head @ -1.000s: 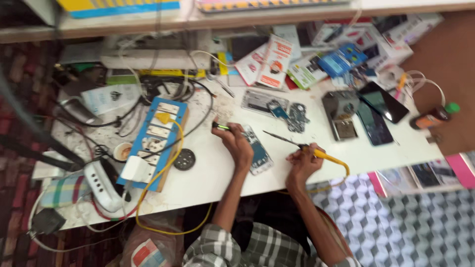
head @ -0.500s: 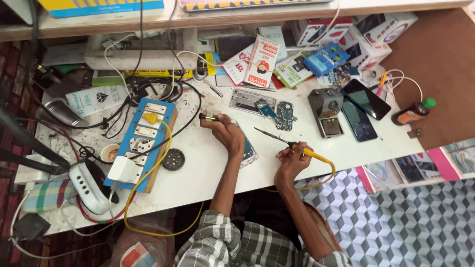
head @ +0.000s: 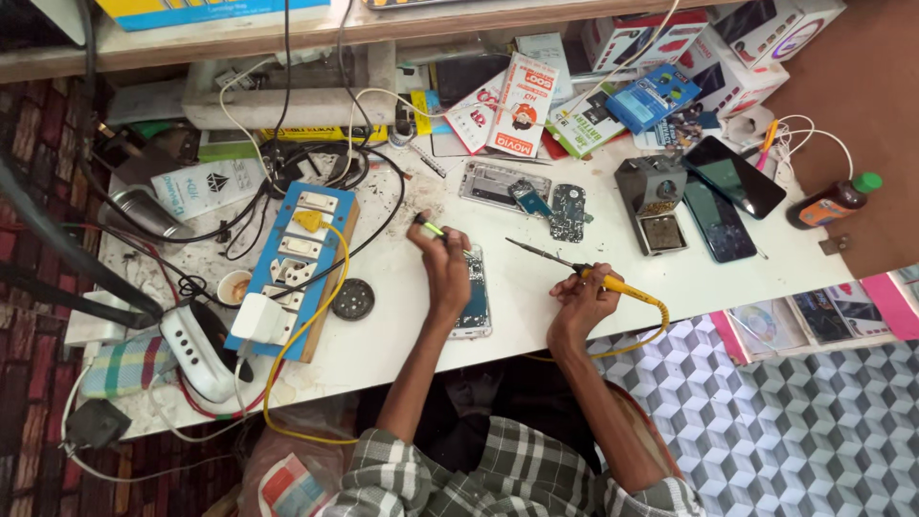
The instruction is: The person uses a soldering iron and a small screwdriver to work on a disassembled smartphone motherboard. They repeatedly apply the soldering iron to various points on the circuit board while holding the board steady with the other hand.
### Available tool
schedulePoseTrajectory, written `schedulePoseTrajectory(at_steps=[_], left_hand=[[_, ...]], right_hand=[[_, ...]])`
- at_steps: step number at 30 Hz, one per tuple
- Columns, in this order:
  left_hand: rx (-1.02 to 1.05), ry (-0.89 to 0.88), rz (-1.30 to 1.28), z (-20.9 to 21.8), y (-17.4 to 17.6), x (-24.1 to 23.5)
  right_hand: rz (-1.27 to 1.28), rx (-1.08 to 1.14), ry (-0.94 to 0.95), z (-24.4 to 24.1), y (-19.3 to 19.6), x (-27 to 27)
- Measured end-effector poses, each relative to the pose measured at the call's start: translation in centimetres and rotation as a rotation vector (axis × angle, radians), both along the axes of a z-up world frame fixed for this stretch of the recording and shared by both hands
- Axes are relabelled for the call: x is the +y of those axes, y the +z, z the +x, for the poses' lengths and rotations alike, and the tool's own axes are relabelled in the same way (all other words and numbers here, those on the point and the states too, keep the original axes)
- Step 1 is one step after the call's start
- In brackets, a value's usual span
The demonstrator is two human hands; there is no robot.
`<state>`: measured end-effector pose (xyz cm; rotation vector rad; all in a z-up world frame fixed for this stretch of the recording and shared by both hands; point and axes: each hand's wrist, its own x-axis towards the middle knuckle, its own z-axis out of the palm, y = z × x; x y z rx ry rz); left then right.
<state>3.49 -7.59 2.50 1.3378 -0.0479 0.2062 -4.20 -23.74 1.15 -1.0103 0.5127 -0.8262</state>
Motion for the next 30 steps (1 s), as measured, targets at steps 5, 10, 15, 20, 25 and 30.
schedulePoseTrajectory(at_steps=[5,10,15,20,25,30], left_hand=[[0.015,0.102,-0.421,-0.3,-0.2,1.0],[0.003,0.267,-0.268,-1.6,-0.6,1.8],[-0.095,0.274,-0.08,-2.8,-0.8,1.8],[-0.068,0.217,0.042,-3.5,-0.2,2.3],[0.006,0.158,0.077,-3.3,0.3,2.8],[-0.098,0.158,0.106,-3.8,-0.1,2.5]], right_hand=[[-0.107,0.075,0.135,-0.2,0.2,-0.1],[-0.246,0.002,0.272,-0.2,0.1,0.6],[-0.226,0.013,0.238,0.0,0.1,0.7],[-0.262,0.055,0.247,-0.2,0.6,1.0],[-0.266,0.065,0.259,-0.1,1.0,1.1],[-0.302,0.081,0.268,0.1,0.9,1.2]])
